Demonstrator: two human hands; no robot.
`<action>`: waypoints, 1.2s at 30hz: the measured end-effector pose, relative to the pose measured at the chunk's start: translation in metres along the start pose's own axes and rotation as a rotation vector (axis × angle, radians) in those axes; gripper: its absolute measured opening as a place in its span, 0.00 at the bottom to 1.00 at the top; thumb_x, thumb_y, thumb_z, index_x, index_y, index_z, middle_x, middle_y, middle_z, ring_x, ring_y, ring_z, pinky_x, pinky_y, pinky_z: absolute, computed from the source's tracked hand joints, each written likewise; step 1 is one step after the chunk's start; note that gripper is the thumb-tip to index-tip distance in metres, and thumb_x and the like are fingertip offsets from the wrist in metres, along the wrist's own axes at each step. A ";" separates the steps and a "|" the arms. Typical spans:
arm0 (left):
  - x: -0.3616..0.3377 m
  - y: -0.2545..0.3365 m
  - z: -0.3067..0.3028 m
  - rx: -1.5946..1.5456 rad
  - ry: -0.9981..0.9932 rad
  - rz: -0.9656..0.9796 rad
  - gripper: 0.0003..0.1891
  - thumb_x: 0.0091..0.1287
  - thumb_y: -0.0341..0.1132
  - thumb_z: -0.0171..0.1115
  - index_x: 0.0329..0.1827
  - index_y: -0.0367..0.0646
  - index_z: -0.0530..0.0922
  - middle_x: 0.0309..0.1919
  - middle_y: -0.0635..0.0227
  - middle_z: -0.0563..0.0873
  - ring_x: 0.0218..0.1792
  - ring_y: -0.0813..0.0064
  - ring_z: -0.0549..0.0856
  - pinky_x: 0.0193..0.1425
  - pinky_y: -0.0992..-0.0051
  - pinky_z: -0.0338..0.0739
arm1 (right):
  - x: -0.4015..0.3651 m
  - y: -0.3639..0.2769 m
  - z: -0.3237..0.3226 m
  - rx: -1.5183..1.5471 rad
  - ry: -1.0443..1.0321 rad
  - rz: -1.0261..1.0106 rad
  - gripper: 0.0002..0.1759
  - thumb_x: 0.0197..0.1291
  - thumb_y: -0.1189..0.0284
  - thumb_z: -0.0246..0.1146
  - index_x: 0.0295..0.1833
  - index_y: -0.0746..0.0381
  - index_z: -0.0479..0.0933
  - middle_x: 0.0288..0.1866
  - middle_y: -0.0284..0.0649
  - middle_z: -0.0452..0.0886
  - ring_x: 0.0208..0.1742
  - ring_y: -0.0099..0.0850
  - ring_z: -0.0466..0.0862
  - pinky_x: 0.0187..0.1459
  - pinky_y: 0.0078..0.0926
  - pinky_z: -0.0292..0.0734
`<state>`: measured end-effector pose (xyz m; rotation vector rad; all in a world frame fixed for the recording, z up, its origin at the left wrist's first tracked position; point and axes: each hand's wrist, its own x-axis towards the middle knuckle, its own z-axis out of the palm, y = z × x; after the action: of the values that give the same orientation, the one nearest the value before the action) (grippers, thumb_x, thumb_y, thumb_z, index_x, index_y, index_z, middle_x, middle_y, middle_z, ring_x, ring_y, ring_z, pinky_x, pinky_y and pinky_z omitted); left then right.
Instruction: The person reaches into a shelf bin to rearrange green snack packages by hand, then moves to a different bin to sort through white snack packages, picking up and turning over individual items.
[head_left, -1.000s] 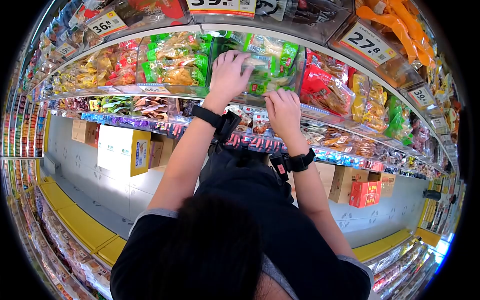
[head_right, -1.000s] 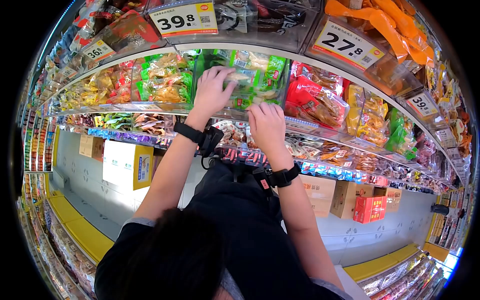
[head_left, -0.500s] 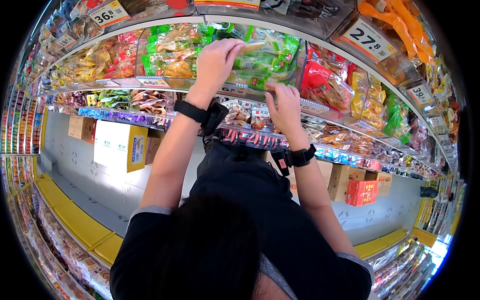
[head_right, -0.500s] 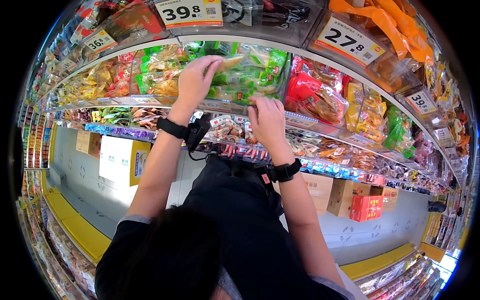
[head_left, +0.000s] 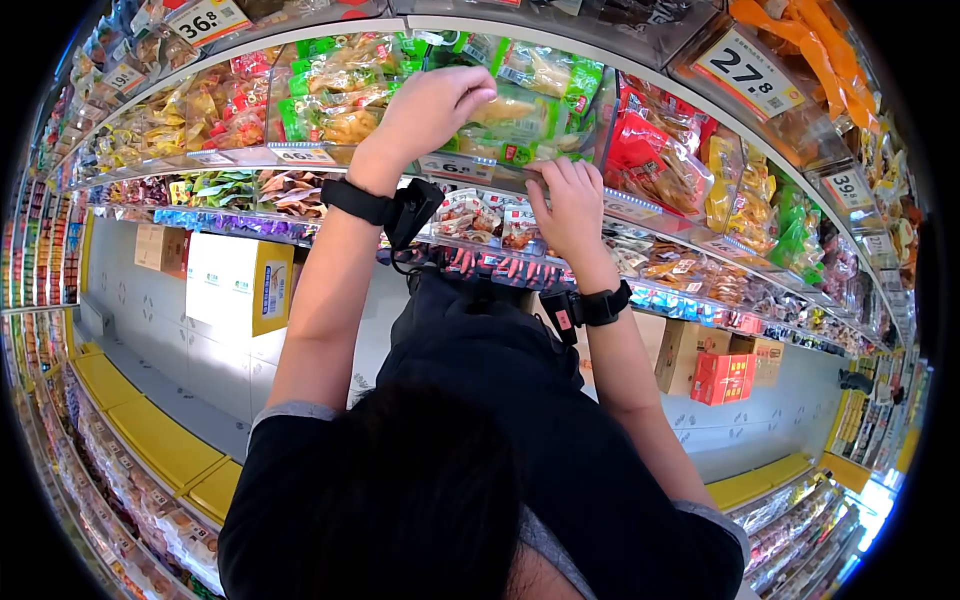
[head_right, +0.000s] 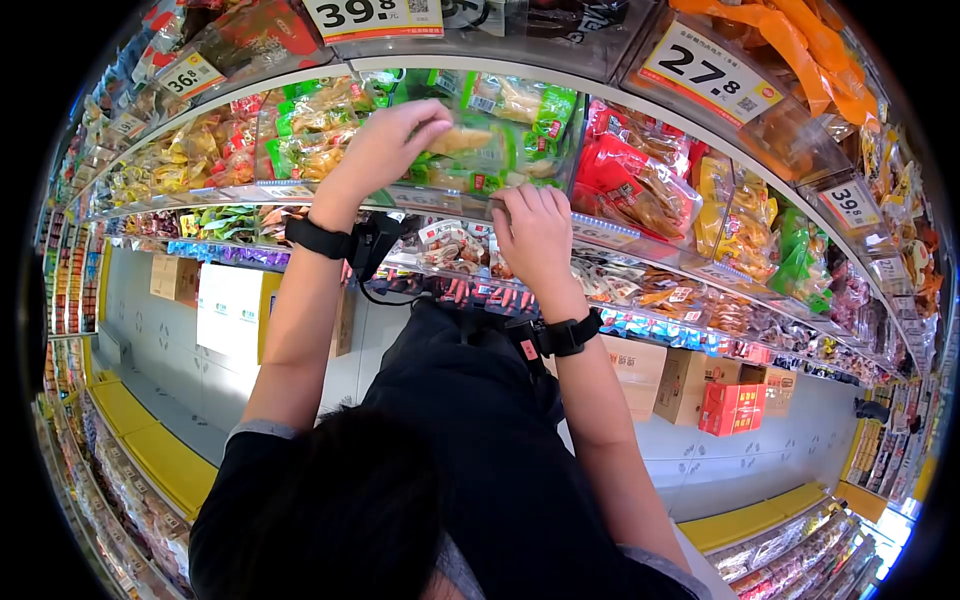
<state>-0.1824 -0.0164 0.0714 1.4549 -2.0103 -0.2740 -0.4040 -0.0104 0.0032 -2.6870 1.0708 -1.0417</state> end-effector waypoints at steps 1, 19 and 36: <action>0.002 0.003 -0.003 0.008 0.039 0.009 0.11 0.68 0.39 0.54 0.40 0.39 0.75 0.31 0.55 0.81 0.35 0.54 0.80 0.39 0.66 0.74 | 0.000 0.000 0.000 0.006 0.005 -0.005 0.08 0.53 0.72 0.61 0.40 0.57 0.76 0.34 0.36 0.75 0.40 0.36 0.75 0.53 0.35 0.64; 0.015 -0.032 0.014 0.088 -0.427 0.025 0.10 0.67 0.39 0.53 0.40 0.40 0.75 0.34 0.54 0.81 0.39 0.51 0.78 0.40 0.60 0.71 | -0.001 0.001 0.000 0.005 -0.035 -0.005 0.09 0.52 0.72 0.62 0.41 0.58 0.75 0.35 0.37 0.75 0.42 0.36 0.75 0.54 0.36 0.64; -0.031 -0.013 0.046 0.403 0.196 0.114 0.15 0.66 0.45 0.52 0.50 0.47 0.76 0.42 0.66 0.81 0.49 0.66 0.78 0.59 0.65 0.65 | 0.086 0.048 -0.056 0.211 -0.210 0.017 0.19 0.61 0.71 0.58 0.57 0.66 0.71 0.53 0.50 0.75 0.57 0.45 0.74 0.58 0.34 0.68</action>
<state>-0.1935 -0.0015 0.0174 1.5247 -2.0519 0.3302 -0.4214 -0.0910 0.0803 -2.5444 0.8914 -0.7974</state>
